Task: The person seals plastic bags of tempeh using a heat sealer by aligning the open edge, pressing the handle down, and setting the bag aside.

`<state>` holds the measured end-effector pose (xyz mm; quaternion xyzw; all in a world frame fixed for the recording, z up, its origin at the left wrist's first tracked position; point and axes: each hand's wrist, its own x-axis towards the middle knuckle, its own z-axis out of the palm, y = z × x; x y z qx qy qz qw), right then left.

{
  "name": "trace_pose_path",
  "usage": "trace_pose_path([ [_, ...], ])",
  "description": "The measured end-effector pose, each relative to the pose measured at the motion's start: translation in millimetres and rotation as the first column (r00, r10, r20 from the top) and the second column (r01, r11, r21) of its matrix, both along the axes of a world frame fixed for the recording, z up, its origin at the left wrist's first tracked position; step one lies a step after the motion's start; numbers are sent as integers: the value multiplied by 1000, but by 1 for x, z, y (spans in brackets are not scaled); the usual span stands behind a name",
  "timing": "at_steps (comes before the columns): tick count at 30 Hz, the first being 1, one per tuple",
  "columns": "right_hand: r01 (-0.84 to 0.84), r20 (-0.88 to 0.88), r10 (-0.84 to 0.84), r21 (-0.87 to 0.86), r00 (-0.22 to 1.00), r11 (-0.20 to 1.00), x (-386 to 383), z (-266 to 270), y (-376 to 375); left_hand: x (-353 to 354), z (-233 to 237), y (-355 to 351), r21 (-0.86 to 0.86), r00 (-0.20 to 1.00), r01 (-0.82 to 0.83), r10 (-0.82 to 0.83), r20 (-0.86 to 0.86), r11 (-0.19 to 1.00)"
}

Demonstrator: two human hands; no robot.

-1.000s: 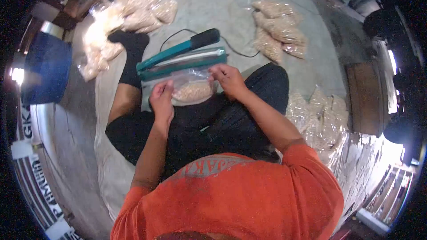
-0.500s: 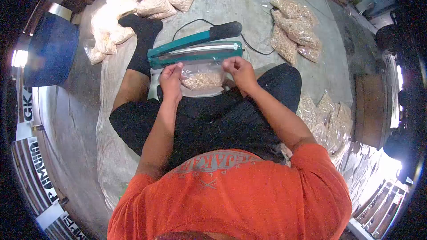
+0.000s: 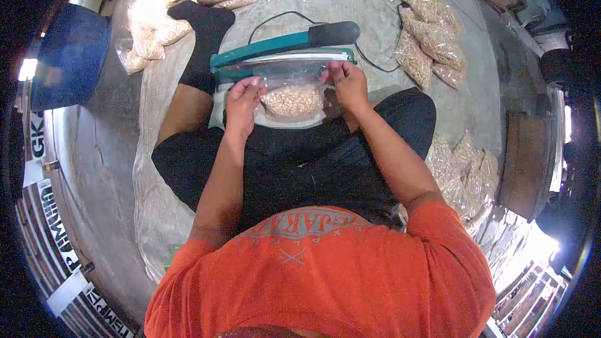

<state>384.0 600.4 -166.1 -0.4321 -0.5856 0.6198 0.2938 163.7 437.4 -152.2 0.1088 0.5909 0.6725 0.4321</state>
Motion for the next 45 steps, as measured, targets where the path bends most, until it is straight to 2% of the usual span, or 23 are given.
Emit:
trace_pose_path([
  [3, 18, -43, -17, 12, 999, 1000, -3, 4, -4, -6, -14, 4, 7, 999, -23, 22, 34, 1000],
  [6, 0, 23, -1, 50, 1000, 999, -1, 8, -2, -11, -21, 9, 25, 996, -59, 58, 63, 998],
  [9, 6, 51, -4, -36, 999, 999, -6, 16, 1, -13, -26, 10, 33, 998, -42, 41, 39, 999],
  [11, 42, 15, -42, 24, 999, 999, -10, 16, 2, -11, -31, 11, -13, 994, -63, 62, -85, 998],
  [12, 46, 13, -46, 23, 999, 999, -10, 17, 2, -10, -32, 12, -14, 995, -60, 58, -87, 998],
  [14, 27, 186, -58, 164, 981, 986, -10, 20, 2, -9, -33, 12, -144, 921, -73, 11, -390, 987],
  [15, 30, 185, -60, 163, 981, 986, -11, 19, 1, -8, -34, 12, -144, 920, -71, 9, -391, 987],
  [17, 97, 52, -100, 58, 994, 994, -9, 15, 0, -4, -27, 12, -111, 956, -60, 25, -291, 992],
  [18, 99, 55, -102, 55, 993, 994, -9, 13, 1, -2, -24, 14, -114, 957, -57, 22, -288, 992],
  [20, 96, 79, -101, 66, 992, 993, -8, 9, 3, 4, -16, 18, 43, 956, -82, 91, -281, 996],
  [21, 102, 88, -107, 58, 990, 993, -6, 6, 3, 2, -17, 17, 49, 961, -81, 91, -261, 995],
  [23, 122, -3, -122, 0, 993, 993, -9, 14, 1, -2, -27, 18, 41, 974, -77, 84, -211, 996],
  [26, 99, -24, -99, -5, 995, 995, -8, 11, 8, -5, -24, 26, 13, 983, -113, 114, -147, 993],
  [28, 115, -5, -115, -36, 993, 993, -12, 15, 11, -10, -22, 30, -16, 988, -141, 142, 52, 990],
  [30, 132, 14, -131, -66, 991, 989, -14, 17, 13, -13, -20, 30, -45, 986, -131, 135, 101, 990],
  [31, 117, 42, -116, -19, 992, 993, -15, 14, 15, -15, -19, 31, -68, 981, -123, 132, 145, 990],
  [33, 101, 69, -103, 25, 992, 995, -16, 9, 16, -16, -17, 30, -59, 981, -105, 113, 156, 993],
  [35, 105, 10, -105, 3, 994, 994, -16, 5, 16, -18, -19, 28, -50, 981, -88, 95, 167, 995],
  [37, 124, -7, -124, -21, 992, 992, -17, 2, 17, -20, -19, 26, 45, 980, 38, -46, 193, 998],
  [45, 161, 56, -160, -14, 985, 987, -18, 8, 15, -10, -44, 30, 49, 983, 0, -9, 182, 999],
])
